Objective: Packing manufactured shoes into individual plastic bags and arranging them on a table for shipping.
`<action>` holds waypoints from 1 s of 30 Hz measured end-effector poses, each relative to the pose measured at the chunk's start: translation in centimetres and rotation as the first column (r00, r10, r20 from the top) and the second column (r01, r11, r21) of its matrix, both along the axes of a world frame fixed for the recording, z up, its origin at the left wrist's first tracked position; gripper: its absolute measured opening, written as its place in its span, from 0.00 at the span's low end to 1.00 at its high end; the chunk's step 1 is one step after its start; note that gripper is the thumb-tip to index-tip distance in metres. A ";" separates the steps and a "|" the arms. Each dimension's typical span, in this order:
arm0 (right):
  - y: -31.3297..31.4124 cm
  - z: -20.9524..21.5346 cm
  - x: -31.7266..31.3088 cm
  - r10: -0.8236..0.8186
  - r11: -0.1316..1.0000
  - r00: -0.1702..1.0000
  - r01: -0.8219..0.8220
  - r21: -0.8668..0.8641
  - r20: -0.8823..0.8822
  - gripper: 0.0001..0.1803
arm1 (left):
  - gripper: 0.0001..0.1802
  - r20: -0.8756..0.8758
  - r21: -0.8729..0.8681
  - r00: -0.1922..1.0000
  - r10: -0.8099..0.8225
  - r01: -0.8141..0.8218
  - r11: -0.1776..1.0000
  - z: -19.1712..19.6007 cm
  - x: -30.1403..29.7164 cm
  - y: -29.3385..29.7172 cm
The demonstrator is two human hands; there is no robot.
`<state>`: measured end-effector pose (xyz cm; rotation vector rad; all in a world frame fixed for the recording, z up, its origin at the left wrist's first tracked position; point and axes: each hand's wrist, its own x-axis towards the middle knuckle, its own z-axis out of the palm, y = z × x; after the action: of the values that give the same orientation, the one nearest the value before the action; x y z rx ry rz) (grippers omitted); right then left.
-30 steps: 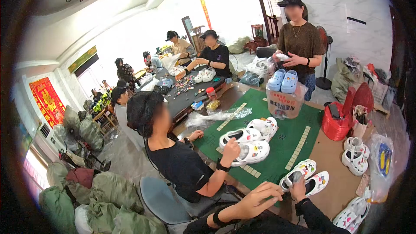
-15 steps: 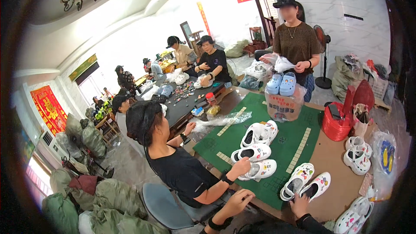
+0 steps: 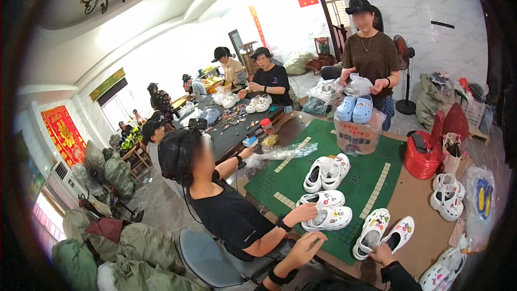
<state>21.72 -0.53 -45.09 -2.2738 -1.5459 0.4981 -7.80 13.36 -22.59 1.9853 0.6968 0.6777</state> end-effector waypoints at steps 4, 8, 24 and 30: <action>0.3 5.1 -0.8 0.235 0.853 0.971 -0.185 -0.488 0.042 0.30 | 0.10 0.010 0.070 1.000 0.011 -0.011 0.998 0.7 0.2 0.3; 3.7 15.5 -6.2 0.438 0.884 0.841 -0.468 -0.021 -0.317 0.44 | 0.08 0.072 0.149 0.997 -0.008 -0.003 0.989 1.6 2.2 0.9; 7.0 21.0 -17.5 0.285 0.895 0.425 -0.440 0.079 -0.859 0.25 | 0.13 0.000 0.910 0.999 -0.046 0.019 0.413 3.4 7.1 2.8; 7.0 20.0 -18.5 0.670 0.742 0.517 -0.456 0.492 -0.532 0.27 | 0.12 0.049 0.843 0.990 -0.129 0.028 0.537 3.6 6.3 3.2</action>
<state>3.24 6.44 -25.07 -1.0585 -1.7476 1.0605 -1.47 16.55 -19.04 2.8133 0.1709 1.2195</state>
